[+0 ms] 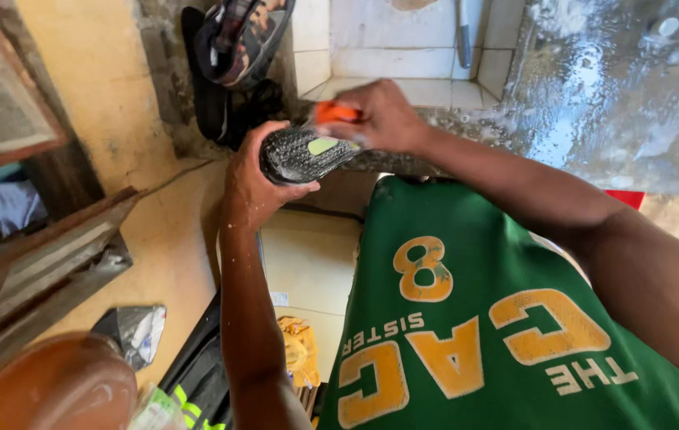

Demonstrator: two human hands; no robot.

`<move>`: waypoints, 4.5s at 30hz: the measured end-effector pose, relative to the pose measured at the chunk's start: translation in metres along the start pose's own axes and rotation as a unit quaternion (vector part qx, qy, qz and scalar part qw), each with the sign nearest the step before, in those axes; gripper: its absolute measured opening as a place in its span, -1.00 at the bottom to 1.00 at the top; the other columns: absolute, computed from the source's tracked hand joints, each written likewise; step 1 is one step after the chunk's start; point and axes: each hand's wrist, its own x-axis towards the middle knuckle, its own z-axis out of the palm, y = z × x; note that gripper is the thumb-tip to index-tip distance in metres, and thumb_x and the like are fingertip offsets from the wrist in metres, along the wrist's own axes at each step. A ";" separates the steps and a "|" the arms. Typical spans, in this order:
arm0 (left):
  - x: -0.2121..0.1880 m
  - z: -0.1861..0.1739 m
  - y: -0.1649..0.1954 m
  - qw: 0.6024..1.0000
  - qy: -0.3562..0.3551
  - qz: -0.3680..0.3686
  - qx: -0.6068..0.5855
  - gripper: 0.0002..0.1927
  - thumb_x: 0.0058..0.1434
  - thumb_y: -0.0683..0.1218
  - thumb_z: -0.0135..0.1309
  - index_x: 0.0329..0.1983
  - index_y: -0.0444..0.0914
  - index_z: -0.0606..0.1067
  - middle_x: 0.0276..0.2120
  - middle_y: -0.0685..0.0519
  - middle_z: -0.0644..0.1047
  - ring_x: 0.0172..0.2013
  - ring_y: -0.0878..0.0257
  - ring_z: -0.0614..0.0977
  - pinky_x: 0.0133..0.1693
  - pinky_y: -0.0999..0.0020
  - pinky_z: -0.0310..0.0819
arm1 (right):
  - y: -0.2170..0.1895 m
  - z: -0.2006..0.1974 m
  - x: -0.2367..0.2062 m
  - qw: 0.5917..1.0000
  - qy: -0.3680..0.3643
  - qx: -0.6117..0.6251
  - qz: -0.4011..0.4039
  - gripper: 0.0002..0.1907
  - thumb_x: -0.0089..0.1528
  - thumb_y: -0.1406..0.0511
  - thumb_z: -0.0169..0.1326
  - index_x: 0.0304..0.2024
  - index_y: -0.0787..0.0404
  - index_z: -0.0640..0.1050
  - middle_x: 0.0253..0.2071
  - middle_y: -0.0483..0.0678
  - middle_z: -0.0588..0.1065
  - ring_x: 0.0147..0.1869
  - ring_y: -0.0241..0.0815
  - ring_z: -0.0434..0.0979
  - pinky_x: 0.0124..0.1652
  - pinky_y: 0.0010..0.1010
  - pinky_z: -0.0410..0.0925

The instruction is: The person scrubs a pair of camouflage-patterned sneakers with an orange brush and soapy water. They hold one shoe at a time, scrubbing the sole, sides, and upper parts, then rinse and repeat the process on the second shoe.

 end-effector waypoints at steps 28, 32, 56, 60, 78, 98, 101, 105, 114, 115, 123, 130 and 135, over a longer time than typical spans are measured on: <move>0.001 -0.002 0.004 0.997 -0.033 -0.001 0.066 0.06 -0.32 -0.03 0.59 0.31 -0.22 0.36 0.27 -0.19 0.43 0.31 -0.12 0.41 0.27 0.04 0.31 | -0.014 -0.001 0.037 0.992 -0.126 0.012 -0.013 -0.69 0.23 -0.03 0.19 -0.18 -0.04 0.73 -0.47 -0.20 0.62 -0.59 -0.30 0.50 -0.51 -0.36 0.35; -0.001 0.002 -0.006 0.988 -0.066 -0.084 0.113 0.16 -0.25 0.11 0.59 0.37 -0.27 0.23 0.31 -0.23 0.33 0.33 -0.10 0.34 0.33 0.06 0.21 | 0.000 0.018 0.039 0.982 -0.097 0.164 0.003 -0.61 0.34 -0.06 0.16 -0.21 0.07 0.70 -0.47 -0.09 0.57 -0.52 -0.33 0.44 -0.49 -0.38 0.29; -0.011 0.005 -0.008 0.956 -0.096 0.013 0.278 0.09 -0.22 0.09 0.51 0.41 -0.16 0.27 0.40 0.01 0.31 0.41 0.03 0.29 0.33 -0.32 -0.04 | 0.021 0.017 0.035 0.984 -0.155 0.088 0.008 -0.57 0.33 -0.12 0.08 -0.22 0.03 0.65 -0.43 -0.16 0.59 -0.51 -0.42 0.55 -0.48 -0.43 0.43; -0.010 0.003 -0.009 0.971 -0.079 -0.008 0.228 0.05 -0.17 0.06 0.51 0.39 -0.21 0.27 0.36 -0.01 0.33 0.37 0.01 0.31 0.31 -0.34 -0.01 | 0.022 0.026 0.029 0.976 -0.183 -0.102 0.059 -0.60 0.32 -0.14 0.10 -0.10 -0.07 0.67 -0.54 -0.04 0.56 -0.54 -0.20 0.44 -0.44 -0.24 0.35; -0.006 -0.004 0.007 0.985 -0.081 0.018 0.149 -0.05 -0.18 -0.13 0.47 0.32 -0.27 0.31 0.29 -0.17 0.39 0.30 -0.16 0.38 0.29 0.05 0.24 | 0.015 0.024 0.013 0.996 -0.015 0.015 -0.083 -0.53 0.30 -0.11 0.11 -0.19 0.10 0.70 -0.52 -0.10 0.60 -0.61 -0.34 0.52 -0.59 -0.41 0.38; -0.027 0.009 -0.014 0.996 0.005 -0.092 -0.009 0.14 -0.25 0.03 0.61 0.42 -0.17 0.27 0.25 -0.13 0.47 0.22 0.00 0.54 0.20 0.14 0.45 | 0.010 0.033 -0.018 0.975 0.065 0.167 -0.133 -0.67 0.45 0.00 0.17 -0.16 0.08 0.58 -0.23 -0.15 0.61 -0.29 -0.26 0.66 -0.32 -0.42 0.48; -0.038 0.018 -0.022 0.989 -0.002 -0.109 -0.098 0.04 -0.20 0.00 0.60 0.37 -0.15 0.34 0.21 -0.08 0.55 0.21 0.10 0.60 0.24 0.17 0.49 | 0.022 0.035 -0.013 0.975 0.029 0.011 -0.221 -0.73 0.37 -0.02 0.16 -0.10 -0.06 0.67 -0.31 -0.18 0.61 -0.35 -0.27 0.62 -0.29 -0.43 0.49; -0.059 0.034 -0.035 0.979 0.067 -0.126 -0.147 -0.04 -0.15 -0.05 0.57 0.34 -0.19 0.35 0.29 -0.10 0.50 0.23 0.06 0.57 0.23 0.14 0.51 | 0.049 0.015 -0.001 0.960 -0.146 -0.148 0.189 -0.63 0.33 -0.09 0.17 0.08 -0.16 0.65 -0.50 0.01 0.59 -0.56 -0.05 0.46 -0.47 -0.26 0.36; -0.091 0.068 -0.062 0.954 0.094 -0.133 -0.252 -0.02 -0.14 -0.14 0.53 0.37 -0.21 0.31 0.39 -0.14 0.39 0.29 0.06 0.51 0.28 0.15 0.50 | 0.049 0.028 -0.005 0.982 -0.128 -0.018 -0.137 -0.65 0.41 -0.03 0.11 -0.07 0.03 0.70 -0.25 -0.04 0.66 -0.47 -0.37 0.57 -0.54 -0.53 0.43; -0.094 0.069 -0.063 0.955 0.095 -0.124 -0.254 -0.03 -0.12 -0.16 0.53 0.37 -0.22 0.31 0.39 -0.15 0.40 0.30 0.05 0.52 0.29 0.15 0.50 | 0.056 0.019 0.000 0.987 -0.132 -0.088 0.008 -0.60 0.36 -0.06 0.12 0.00 0.03 0.65 -0.33 -0.01 0.63 -0.57 -0.34 0.53 -0.56 -0.47 0.42; -0.100 0.095 -0.071 0.941 0.118 -0.168 -0.269 -0.01 -0.13 -0.18 0.53 0.39 -0.24 0.29 0.37 -0.14 0.44 0.28 0.10 0.54 0.28 0.17 0.49 | 0.063 0.003 -0.020 0.989 -0.112 -0.097 -0.030 -0.52 0.39 -0.11 0.05 -0.03 0.13 0.60 -0.36 0.00 0.62 -0.52 -0.33 0.49 -0.45 -0.45 0.41; -0.105 0.101 -0.080 0.955 0.114 -0.129 -0.240 -0.01 -0.13 -0.19 0.53 0.38 -0.26 0.28 0.35 -0.17 0.44 0.28 0.05 0.54 0.29 0.14 0.50 | 0.044 0.025 0.018 0.931 -0.178 -0.309 0.074 -0.48 0.37 -0.14 0.02 0.12 0.05 0.58 -0.47 0.02 0.61 -0.68 -0.23 0.40 -0.67 -0.32 0.28; -0.105 0.100 -0.080 0.959 0.103 -0.115 -0.239 -0.03 -0.11 -0.16 0.53 0.36 -0.23 0.28 0.37 -0.18 0.41 0.29 0.03 0.54 0.30 0.13 0.50 | 0.059 0.017 -0.003 0.956 -0.195 -0.218 -0.004 -0.49 0.37 -0.11 0.04 0.15 0.05 0.58 -0.45 0.00 0.62 -0.68 -0.35 0.40 -0.68 -0.40 0.22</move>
